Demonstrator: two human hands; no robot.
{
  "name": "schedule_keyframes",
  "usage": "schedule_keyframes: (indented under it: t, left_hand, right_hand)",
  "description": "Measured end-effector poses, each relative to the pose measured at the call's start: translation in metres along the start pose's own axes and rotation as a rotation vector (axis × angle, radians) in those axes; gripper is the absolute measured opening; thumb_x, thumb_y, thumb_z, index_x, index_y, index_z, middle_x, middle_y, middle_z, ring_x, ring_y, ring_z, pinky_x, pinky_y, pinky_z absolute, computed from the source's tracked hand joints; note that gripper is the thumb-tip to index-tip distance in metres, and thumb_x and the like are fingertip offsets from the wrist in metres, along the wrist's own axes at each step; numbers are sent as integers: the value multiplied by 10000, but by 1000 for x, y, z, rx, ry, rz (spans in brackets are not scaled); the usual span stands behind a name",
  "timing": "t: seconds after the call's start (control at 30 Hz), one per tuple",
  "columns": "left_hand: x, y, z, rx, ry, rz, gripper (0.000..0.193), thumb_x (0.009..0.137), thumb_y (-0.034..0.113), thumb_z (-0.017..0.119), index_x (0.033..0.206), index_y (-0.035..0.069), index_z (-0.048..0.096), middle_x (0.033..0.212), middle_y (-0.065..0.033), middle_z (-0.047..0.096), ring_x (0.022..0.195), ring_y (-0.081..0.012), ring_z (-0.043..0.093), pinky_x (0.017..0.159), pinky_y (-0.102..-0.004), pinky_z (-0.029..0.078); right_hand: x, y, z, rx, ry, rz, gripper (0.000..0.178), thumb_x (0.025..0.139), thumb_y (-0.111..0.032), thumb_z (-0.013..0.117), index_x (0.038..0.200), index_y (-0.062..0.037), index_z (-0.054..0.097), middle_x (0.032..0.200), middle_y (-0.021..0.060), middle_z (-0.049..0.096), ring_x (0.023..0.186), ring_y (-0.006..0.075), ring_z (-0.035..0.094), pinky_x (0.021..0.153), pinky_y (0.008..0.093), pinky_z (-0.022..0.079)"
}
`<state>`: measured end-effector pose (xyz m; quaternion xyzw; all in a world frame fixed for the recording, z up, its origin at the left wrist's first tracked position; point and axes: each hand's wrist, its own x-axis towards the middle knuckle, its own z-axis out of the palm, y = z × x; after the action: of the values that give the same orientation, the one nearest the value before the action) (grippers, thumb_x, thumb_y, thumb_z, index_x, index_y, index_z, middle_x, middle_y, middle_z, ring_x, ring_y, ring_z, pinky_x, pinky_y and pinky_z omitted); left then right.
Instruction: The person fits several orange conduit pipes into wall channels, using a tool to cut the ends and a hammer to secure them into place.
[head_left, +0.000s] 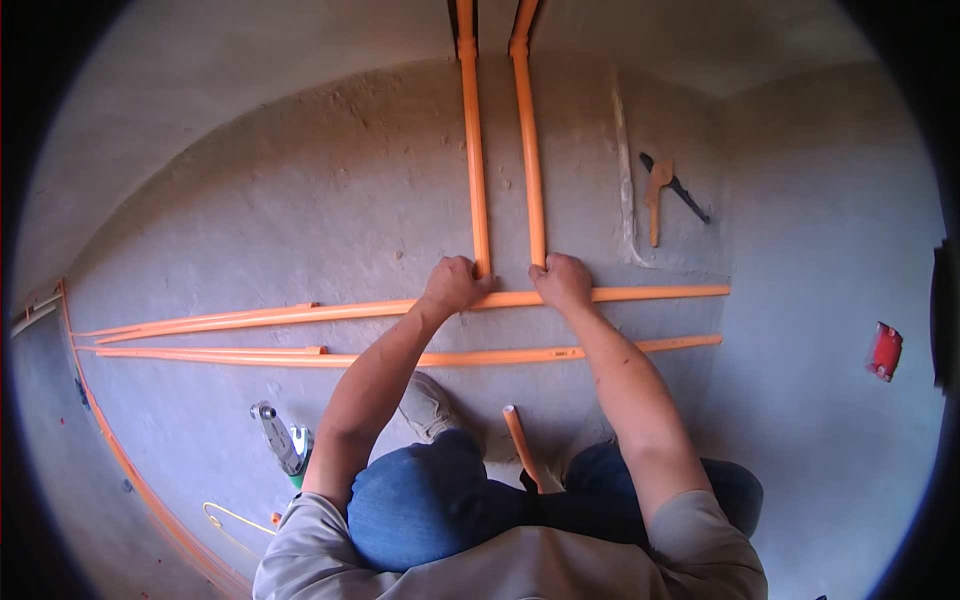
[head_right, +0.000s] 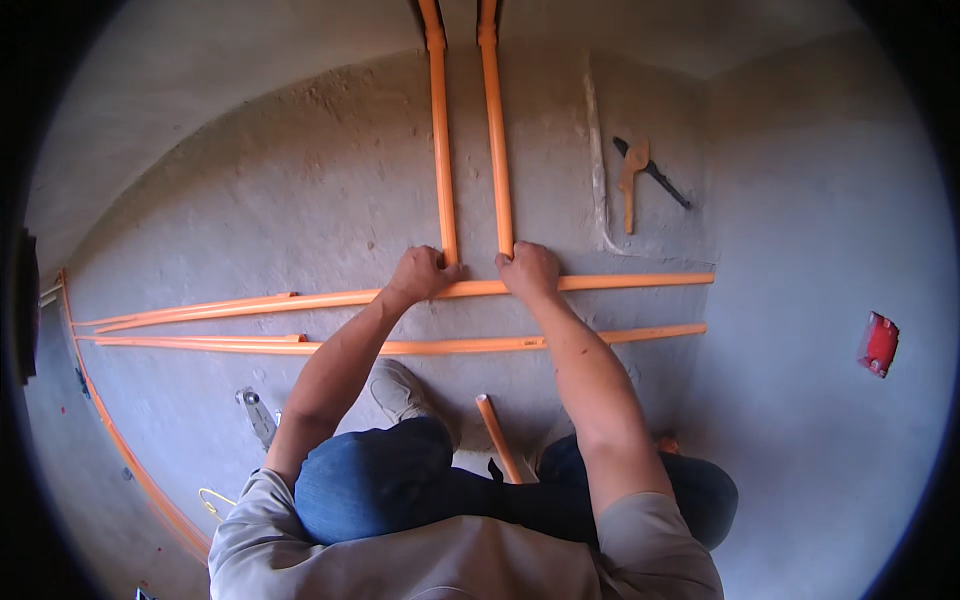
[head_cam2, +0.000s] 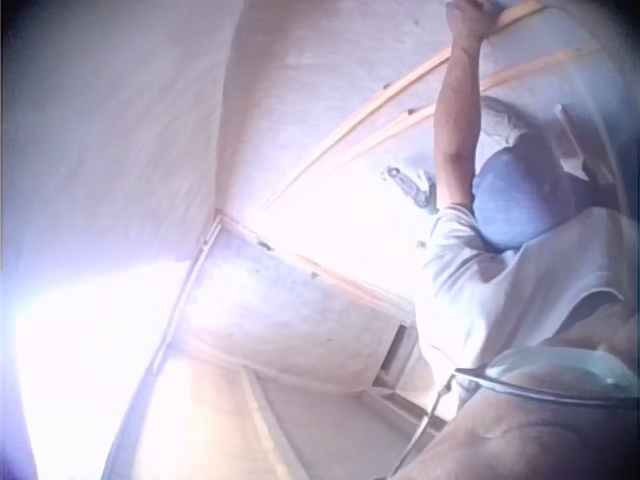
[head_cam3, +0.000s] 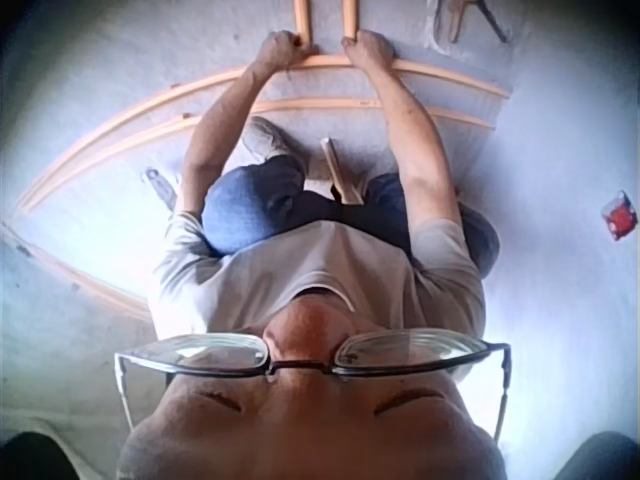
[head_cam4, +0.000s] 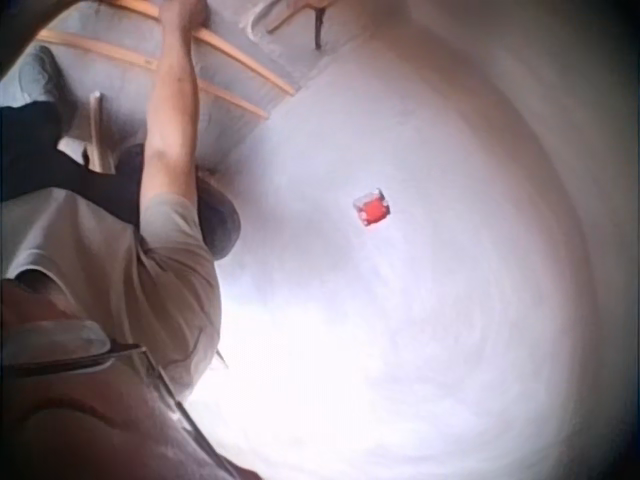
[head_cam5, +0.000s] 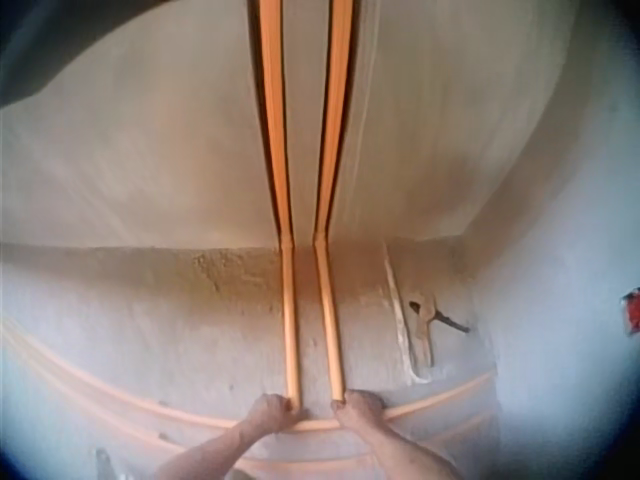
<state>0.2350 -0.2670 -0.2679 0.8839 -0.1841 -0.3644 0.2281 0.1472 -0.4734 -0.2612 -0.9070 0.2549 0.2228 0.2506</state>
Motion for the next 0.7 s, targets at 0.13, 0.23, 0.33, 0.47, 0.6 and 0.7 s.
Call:
schedule_keyframes:
  t: [0.13,0.23,0.33,0.47,0.6,0.7]
  left_hand:
    - [1,3,0,32,-42,-23,492,877,446,704,798,-38,742,849,-278,715,863,-434,709,816,-474,571]
    - [2,-6,0,-6,-50,-1,495,886,443,697,800,-42,742,844,-272,716,859,-433,707,823,-471,567]
    - [3,-15,3,-39,-20,11,386,907,427,668,810,73,788,760,-249,695,785,-420,694,783,-477,552]
    - [3,-6,-2,-38,-66,-10,431,910,444,654,825,41,781,767,-245,697,780,-426,686,792,-484,541]
    - [2,-3,-4,-22,-48,-15,453,915,445,648,841,14,767,793,-253,698,809,-435,683,800,-488,536]
    - [2,-1,-8,-22,-65,-24,471,917,454,647,841,3,758,809,-257,698,831,-438,681,806,-491,534]
  right_hand:
    - [7,6,-6,101,-63,80,415,835,-441,737,785,-29,731,830,224,717,824,401,702,770,484,553]
    - [9,3,-11,86,-102,59,425,823,-461,761,762,-41,737,775,199,716,780,371,705,739,464,555]
    - [14,4,-14,97,-198,106,443,825,-508,746,819,-66,767,863,194,740,862,365,721,789,466,569]
    - [18,6,-18,98,-266,118,512,843,-546,734,818,-34,749,861,197,739,859,358,721,798,461,566]
    - [18,7,-18,107,-278,111,521,868,-537,716,823,-18,732,888,213,736,877,365,716,809,465,558]
    - [16,4,-22,98,-275,90,517,892,-528,696,843,-14,729,892,228,730,885,384,707,815,470,553]
